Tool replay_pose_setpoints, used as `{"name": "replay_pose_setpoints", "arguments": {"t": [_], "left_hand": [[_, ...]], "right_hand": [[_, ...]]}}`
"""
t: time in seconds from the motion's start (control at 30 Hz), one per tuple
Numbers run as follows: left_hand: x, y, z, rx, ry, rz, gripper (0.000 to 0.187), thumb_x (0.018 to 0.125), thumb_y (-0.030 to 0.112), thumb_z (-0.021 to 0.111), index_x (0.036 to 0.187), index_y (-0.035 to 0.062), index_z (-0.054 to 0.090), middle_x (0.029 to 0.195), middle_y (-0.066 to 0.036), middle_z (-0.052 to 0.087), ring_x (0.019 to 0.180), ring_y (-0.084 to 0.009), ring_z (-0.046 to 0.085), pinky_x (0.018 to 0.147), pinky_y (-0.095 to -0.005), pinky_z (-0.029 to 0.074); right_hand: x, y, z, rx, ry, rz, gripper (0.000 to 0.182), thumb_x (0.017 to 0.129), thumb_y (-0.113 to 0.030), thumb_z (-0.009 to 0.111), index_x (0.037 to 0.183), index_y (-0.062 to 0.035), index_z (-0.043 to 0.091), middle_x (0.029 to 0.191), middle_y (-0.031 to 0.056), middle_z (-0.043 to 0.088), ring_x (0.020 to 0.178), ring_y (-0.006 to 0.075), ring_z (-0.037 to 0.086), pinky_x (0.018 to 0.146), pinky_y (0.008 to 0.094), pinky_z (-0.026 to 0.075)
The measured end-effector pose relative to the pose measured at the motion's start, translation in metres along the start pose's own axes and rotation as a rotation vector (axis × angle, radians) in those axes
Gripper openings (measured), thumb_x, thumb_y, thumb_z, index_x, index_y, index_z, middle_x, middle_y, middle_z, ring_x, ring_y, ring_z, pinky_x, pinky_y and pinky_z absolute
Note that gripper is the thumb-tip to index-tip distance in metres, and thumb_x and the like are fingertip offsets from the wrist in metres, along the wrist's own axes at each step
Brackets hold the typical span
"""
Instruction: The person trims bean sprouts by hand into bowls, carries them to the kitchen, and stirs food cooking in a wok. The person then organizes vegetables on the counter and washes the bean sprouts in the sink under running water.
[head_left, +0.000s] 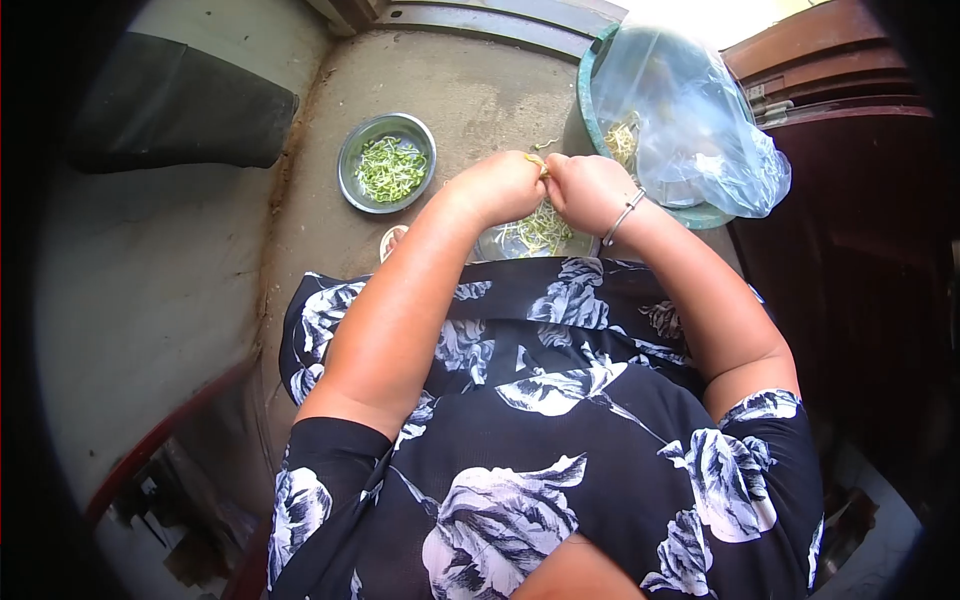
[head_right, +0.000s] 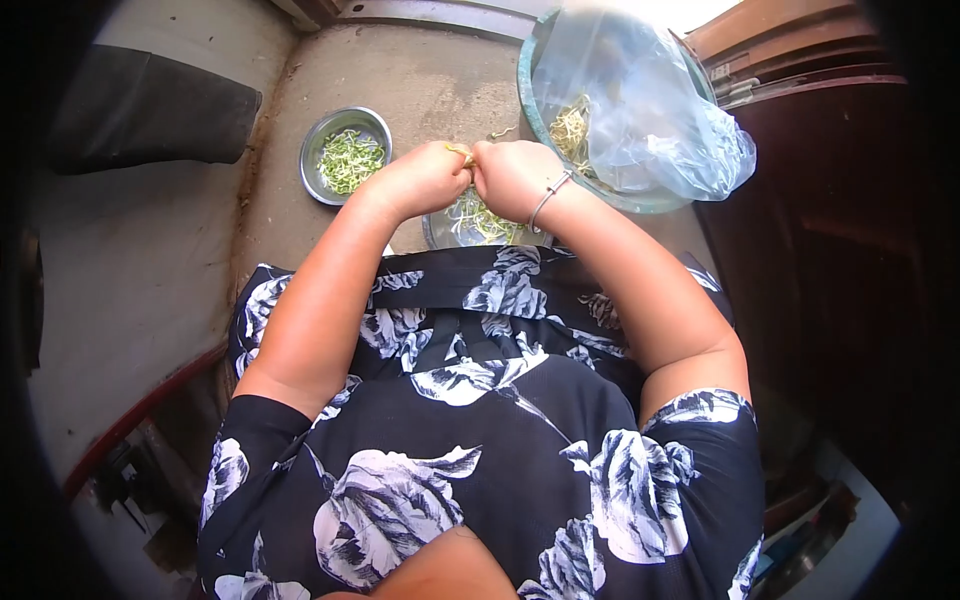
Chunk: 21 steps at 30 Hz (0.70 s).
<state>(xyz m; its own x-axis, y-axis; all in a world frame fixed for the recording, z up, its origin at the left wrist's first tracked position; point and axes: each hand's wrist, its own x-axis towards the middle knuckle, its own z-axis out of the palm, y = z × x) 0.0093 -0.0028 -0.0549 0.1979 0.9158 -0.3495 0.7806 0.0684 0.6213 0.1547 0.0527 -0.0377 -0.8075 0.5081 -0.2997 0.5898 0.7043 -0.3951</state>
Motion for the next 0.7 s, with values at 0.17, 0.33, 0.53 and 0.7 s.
{"name": "replay_pose_setpoints", "arguments": {"t": [0.17, 0.33, 0.53, 0.7], "left_hand": [[-0.002, 0.0, -0.01, -0.043, 0.076, 0.021, 0.023, 0.081, 0.018, 0.048, 0.087, -0.0015, 0.06, 0.092, -0.024, 0.061, 0.089, -0.0392, 0.057, 0.077, -0.0425, 0.045], [0.0, 0.002, -0.009, -0.11, 0.187, 0.123, 0.021, 0.081, 0.017, 0.048, 0.083, -0.0012, 0.058, 0.086, -0.023, 0.06, 0.083, -0.0388, 0.057, 0.072, -0.0423, 0.045], [-0.001, -0.007, -0.019, -0.243, 0.307, 0.226, 0.02, 0.084, 0.018, 0.049, 0.08, -0.0013, 0.051, 0.07, -0.019, 0.056, 0.065, -0.0348, 0.054, 0.064, -0.0412, 0.044], [-0.002, -0.007, -0.027, -0.212, 0.229, 0.087, 0.021, 0.084, 0.02, 0.05, 0.084, -0.0009, 0.054, 0.077, -0.02, 0.058, 0.073, -0.0325, 0.056, 0.068, -0.0405, 0.045]], "right_hand": [[0.005, 0.001, 0.016, -0.067, 0.178, 0.056, 0.016, 0.083, -0.02, 0.047, 0.086, -0.0042, 0.051, 0.069, 0.0191, 0.061, 0.067, 0.0357, 0.062, 0.063, 0.0456, 0.049], [0.016, 0.019, 0.015, 0.023, 0.247, 0.113, 0.02, 0.085, -0.021, 0.045, 0.086, -0.0027, 0.053, 0.073, 0.0212, 0.061, 0.073, 0.0369, 0.061, 0.067, 0.046, 0.048], [0.012, 0.08, -0.026, 0.452, 0.431, 0.443, 0.03, 0.085, -0.028, 0.046, 0.092, -0.002, 0.059, 0.086, 0.0217, 0.062, 0.083, 0.0364, 0.059, 0.077, 0.0412, 0.046], [-0.009, 0.107, -0.034, -0.441, 0.781, 0.288, 0.032, 0.083, -0.027, 0.056, 0.11, -0.0103, 0.057, 0.105, 0.015, 0.06, 0.086, 0.0301, 0.061, 0.081, 0.039, 0.047]]}}
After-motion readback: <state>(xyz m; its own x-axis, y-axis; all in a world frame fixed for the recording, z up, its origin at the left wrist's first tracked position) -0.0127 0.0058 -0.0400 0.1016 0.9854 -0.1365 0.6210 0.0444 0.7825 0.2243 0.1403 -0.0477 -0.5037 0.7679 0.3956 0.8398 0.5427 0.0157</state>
